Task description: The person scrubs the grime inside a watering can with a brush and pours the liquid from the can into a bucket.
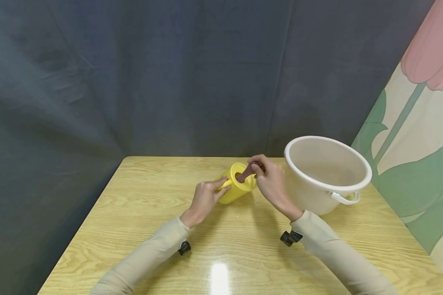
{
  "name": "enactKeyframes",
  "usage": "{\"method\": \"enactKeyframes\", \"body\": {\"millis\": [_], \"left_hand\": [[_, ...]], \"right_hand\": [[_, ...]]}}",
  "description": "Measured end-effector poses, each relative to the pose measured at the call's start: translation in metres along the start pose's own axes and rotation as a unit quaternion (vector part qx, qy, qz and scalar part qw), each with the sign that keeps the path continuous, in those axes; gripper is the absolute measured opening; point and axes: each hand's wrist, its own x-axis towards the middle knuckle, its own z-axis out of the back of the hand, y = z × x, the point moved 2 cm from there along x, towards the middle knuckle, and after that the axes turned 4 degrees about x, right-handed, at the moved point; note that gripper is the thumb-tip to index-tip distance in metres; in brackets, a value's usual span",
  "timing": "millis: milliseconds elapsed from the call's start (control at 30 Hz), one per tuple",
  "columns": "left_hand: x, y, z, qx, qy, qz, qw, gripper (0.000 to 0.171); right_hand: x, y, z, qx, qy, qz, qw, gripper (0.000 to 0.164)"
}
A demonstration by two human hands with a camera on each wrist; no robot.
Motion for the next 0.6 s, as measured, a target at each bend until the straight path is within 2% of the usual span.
{"method": "enactKeyframes", "body": {"millis": [233, 333, 467, 600], "left_hand": [[-0.002, 0.000, -0.001, 0.007, 0.005, 0.002, 1.0000, 0.033], [-0.001, 0.000, -0.001, 0.008, 0.003, -0.002, 1.0000, 0.033], [0.000, 0.000, -0.001, 0.009, -0.003, -0.006, 0.9999, 0.032], [0.000, 0.000, -0.001, 0.015, -0.003, -0.009, 0.9998, 0.033]], "right_hand": [[-0.009, -0.009, -0.016, -0.023, 0.026, 0.045, 0.998, 0.021], [-0.009, -0.010, -0.019, -0.027, 0.031, 0.052, 0.998, 0.022], [-0.005, -0.008, -0.015, -0.020, 0.028, 0.046, 0.998, 0.018], [0.000, -0.003, -0.003, -0.016, 0.007, 0.033, 0.999, 0.016]]}}
